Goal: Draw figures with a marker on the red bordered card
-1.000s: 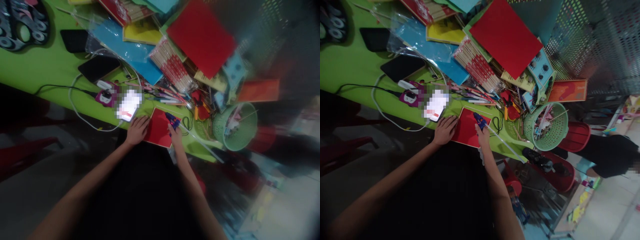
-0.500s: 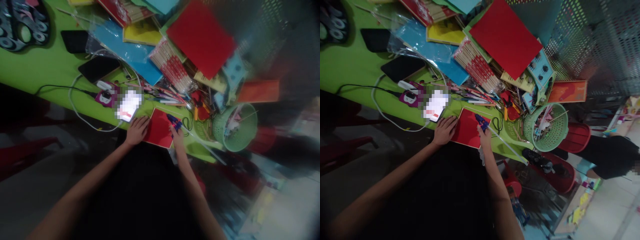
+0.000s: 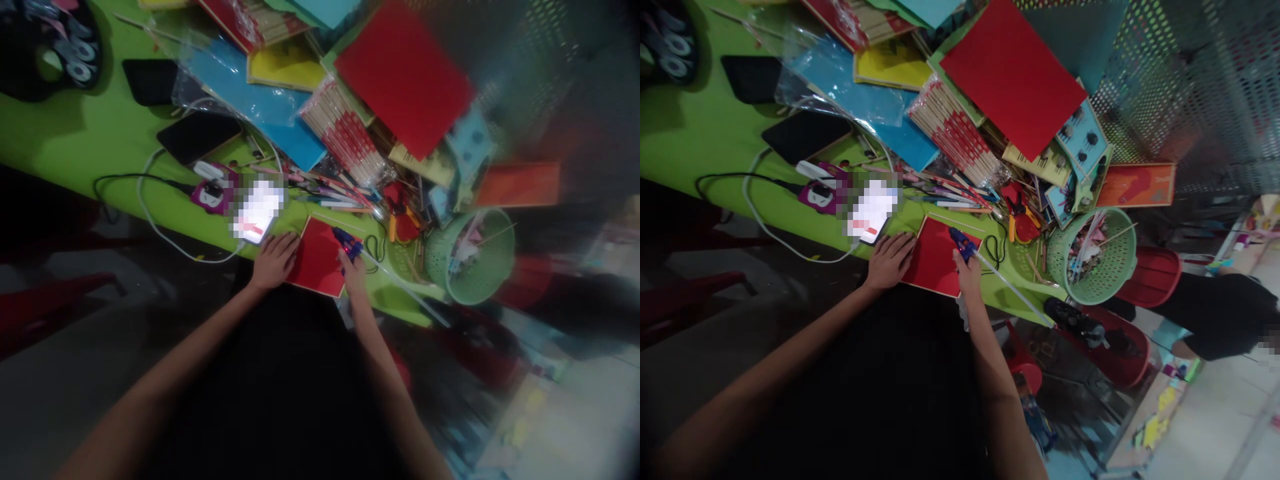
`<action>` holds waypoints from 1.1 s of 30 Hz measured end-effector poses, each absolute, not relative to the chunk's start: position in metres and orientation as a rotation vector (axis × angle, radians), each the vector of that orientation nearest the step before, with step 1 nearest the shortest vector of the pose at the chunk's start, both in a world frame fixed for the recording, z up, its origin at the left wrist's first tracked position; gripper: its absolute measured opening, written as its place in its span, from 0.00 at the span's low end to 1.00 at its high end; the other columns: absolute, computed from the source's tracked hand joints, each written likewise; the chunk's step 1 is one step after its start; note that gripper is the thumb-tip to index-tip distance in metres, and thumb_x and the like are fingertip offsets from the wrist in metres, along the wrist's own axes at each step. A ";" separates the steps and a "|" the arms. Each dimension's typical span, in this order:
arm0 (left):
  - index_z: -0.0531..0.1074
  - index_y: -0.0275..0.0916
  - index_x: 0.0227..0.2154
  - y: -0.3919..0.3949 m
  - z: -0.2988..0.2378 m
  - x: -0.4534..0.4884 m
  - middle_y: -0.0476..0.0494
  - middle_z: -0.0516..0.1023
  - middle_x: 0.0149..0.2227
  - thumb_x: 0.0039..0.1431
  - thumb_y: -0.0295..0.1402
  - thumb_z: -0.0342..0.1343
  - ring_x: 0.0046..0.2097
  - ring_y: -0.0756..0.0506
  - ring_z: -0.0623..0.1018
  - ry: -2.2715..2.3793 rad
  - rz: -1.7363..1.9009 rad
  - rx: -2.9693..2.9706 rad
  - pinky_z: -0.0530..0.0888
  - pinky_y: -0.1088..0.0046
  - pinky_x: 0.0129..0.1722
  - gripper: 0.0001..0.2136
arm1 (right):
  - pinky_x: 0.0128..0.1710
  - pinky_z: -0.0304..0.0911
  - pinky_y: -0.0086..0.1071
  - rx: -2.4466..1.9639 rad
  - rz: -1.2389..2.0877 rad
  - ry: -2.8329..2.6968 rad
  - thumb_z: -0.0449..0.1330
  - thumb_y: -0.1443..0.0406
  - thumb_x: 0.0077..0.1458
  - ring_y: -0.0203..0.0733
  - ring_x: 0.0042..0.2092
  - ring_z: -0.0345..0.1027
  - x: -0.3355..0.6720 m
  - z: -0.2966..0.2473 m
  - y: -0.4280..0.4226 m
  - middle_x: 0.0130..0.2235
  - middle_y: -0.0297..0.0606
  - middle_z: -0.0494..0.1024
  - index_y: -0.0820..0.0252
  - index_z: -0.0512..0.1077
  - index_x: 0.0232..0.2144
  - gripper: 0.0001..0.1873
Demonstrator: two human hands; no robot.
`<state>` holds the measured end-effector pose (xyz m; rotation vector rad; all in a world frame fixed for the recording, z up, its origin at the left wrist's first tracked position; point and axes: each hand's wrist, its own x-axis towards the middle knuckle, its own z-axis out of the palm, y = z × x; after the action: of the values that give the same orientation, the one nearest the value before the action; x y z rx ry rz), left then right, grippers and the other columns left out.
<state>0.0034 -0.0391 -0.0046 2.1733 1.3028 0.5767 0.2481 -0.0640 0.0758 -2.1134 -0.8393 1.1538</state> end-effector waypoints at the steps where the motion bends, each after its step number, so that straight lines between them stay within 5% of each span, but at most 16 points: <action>1: 0.63 0.49 0.72 -0.039 -0.004 0.003 0.43 0.73 0.70 0.73 0.33 0.49 0.71 0.39 0.71 1.303 0.574 2.174 0.63 0.49 0.73 0.27 | 0.32 0.62 0.38 -2.121 1.151 -0.836 0.61 0.34 0.54 0.42 0.28 0.64 0.248 0.076 -0.064 0.23 0.33 0.71 0.54 0.72 0.25 0.32; 16: 0.63 0.49 0.72 -0.039 -0.003 0.003 0.43 0.73 0.70 0.73 0.33 0.49 0.71 0.39 0.72 1.301 0.572 2.175 0.63 0.49 0.73 0.26 | 0.36 0.65 0.39 -2.115 1.146 -0.847 0.61 0.36 0.55 0.43 0.29 0.66 0.248 0.075 -0.063 0.25 0.35 0.74 0.55 0.74 0.26 0.30; 25: 0.62 0.50 0.73 -0.039 -0.003 0.003 0.43 0.72 0.70 0.72 0.34 0.50 0.71 0.38 0.71 1.297 0.563 2.148 0.61 0.48 0.74 0.28 | 0.30 0.59 0.37 -2.179 1.132 -0.818 0.61 0.34 0.54 0.41 0.26 0.60 0.253 0.082 -0.069 0.22 0.30 0.67 0.53 0.70 0.25 0.31; 33: 0.64 0.50 0.72 -0.039 -0.002 0.003 0.43 0.72 0.70 0.72 0.33 0.50 0.71 0.38 0.71 1.304 0.555 2.146 0.62 0.48 0.73 0.27 | 0.34 0.63 0.39 -2.158 1.143 -0.843 0.60 0.34 0.54 0.42 0.28 0.65 0.248 0.079 -0.062 0.24 0.34 0.73 0.55 0.73 0.26 0.32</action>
<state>0.0029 -0.0389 -0.0016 2.1462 1.3035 0.5553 0.2475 -0.0621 0.0787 -2.1576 -0.8434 1.1428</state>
